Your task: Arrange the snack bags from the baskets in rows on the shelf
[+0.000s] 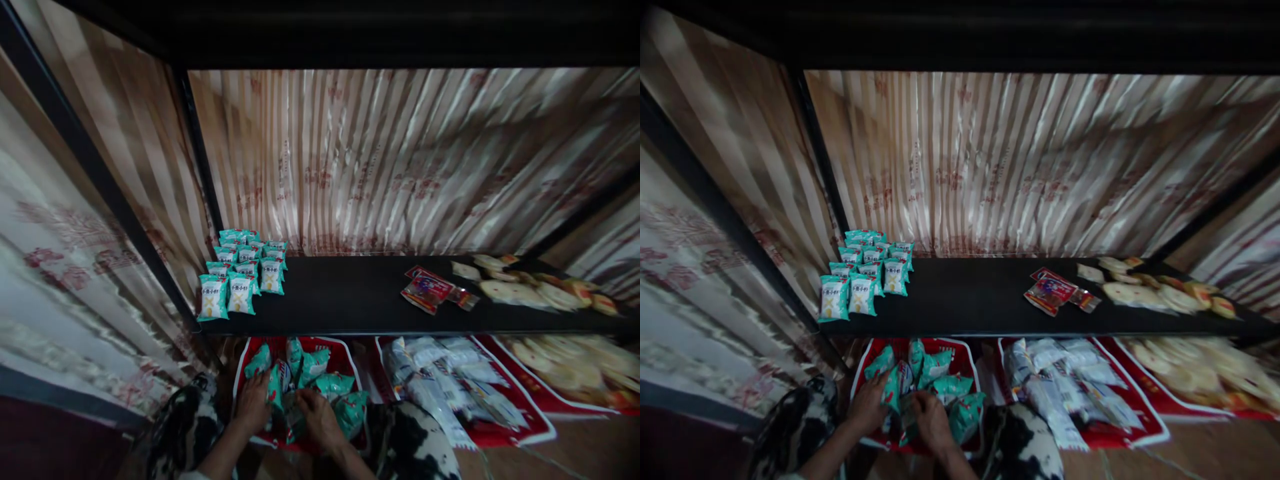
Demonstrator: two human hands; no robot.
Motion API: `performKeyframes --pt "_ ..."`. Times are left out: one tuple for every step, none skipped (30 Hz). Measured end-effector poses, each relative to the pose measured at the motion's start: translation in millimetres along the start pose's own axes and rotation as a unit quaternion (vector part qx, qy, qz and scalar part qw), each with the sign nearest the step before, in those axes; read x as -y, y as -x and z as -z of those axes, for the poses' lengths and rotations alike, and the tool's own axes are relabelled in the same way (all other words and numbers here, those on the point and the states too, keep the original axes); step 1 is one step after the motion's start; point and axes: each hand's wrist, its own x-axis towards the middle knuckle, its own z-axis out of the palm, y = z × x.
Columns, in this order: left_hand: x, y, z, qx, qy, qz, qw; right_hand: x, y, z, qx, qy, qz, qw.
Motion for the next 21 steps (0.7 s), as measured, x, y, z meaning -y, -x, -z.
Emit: performKeyframes --pt "-1.1 -1.0 4.7 -0.009 0.017 0.013 1.0 -0.2 -0.3 1.1 -0.015 -0.013 -0.002 1.0" --pt "-2.4 -2.1 10.0 -0.018 0.047 0.028 0.998 -0.5 -0.9 2.1 -0.029 -0.029 -0.003 0.999" --pt "-3.8 -3.1 15.8 -0.025 0.099 0.048 0.994 -0.9 -1.6 3.0 -0.042 -0.047 -0.004 0.998" --pt "-5.3 -3.9 22.0 -0.031 0.16 0.067 0.984 -0.9 -2.5 3.7 -0.052 -0.068 -0.002 0.996" --pt "-7.1 -4.3 28.4 -0.033 0.226 0.084 0.97 -0.1 -3.3 4.4 -0.058 -0.09 -0.002 0.994" --pt "-9.1 -4.1 34.8 -0.035 0.289 0.099 0.951 1.7 -4.1 5.1 -0.061 -0.112 -0.002 0.992" --pt "-11.5 -3.5 41.2 -0.034 0.346 0.105 0.932 4.7 -4.5 5.9 -0.062 -0.138 -0.002 0.989" --pt "-14.2 -2.5 47.5 -0.03 0.396 0.106 0.912 9.1 -4.5 6.9 -0.062 -0.167 -0.004 0.984" --pt "-17.3 -1.2 53.4 -0.024 0.443 0.101 0.891 14.9 -3.8 8.3 -0.059 -0.199 -0.008 0.978" --pt "-20.8 0.1 59.0 -0.014 0.482 0.092 0.871 21.8 -2.5 10.0 -0.054 -0.232 -0.014 0.971" --pt "-24.7 1.3 64.1 -0.005 0.517 0.085 0.852 29.4 -0.5 12.1 -0.043 -0.264 -0.018 0.964" --pt "-28.8 2.2 68.6 0.002 0.547 0.078 0.834 37.5 2.1 14.5 -0.028 -0.294 -0.022 0.955" --pt "-33.1 2.7 72.6 0.008 0.567 0.077 0.82 45.3 5.2 17.1 -0.008 -0.324 -0.027 0.946" --pt "-37.4 2.8 76.1 0.012 0.585 0.078 0.807 52.6 8.4 19.7 0.012 -0.352 -0.033 0.935" --pt "-41.7 2.6 79.0 0.019 0.602 0.085 0.793 58.9 11.6 22.1 0.033 -0.377 -0.04 0.925" --pt "-46.0 2.1 81.5 0.027 0.613 0.095 0.784 63.9 14.4 24.1 0.052 -0.399 -0.048 0.914" --pt "-50.2 1.5 83.6 0.037 0.617 0.105 0.779 67.7 16.5 25.6 0.065 -0.417 -0.055 0.905" --pt "-54.3 0.8 85.3 0.048 0.618 0.112 0.777 70.3 17.8 26.3 0.071 -0.431 -0.061 0.897" --pt "-58.2 0.1 86.4 0.06 0.618 0.116 0.775 71.8 18.2 26.4 0.074 -0.441 -0.063 0.892" --pt "-61.9 -0.9 87.0 0.068 0.621 0.118 0.772 72.3 17.7 25.9 0.068 -0.447 -0.062 0.89" --pt "-65.3 -2.0 87.0 0.071 0.625 0.118 0.768 72.2 16.3 24.9 0.052 -0.45 -0.061 0.889"
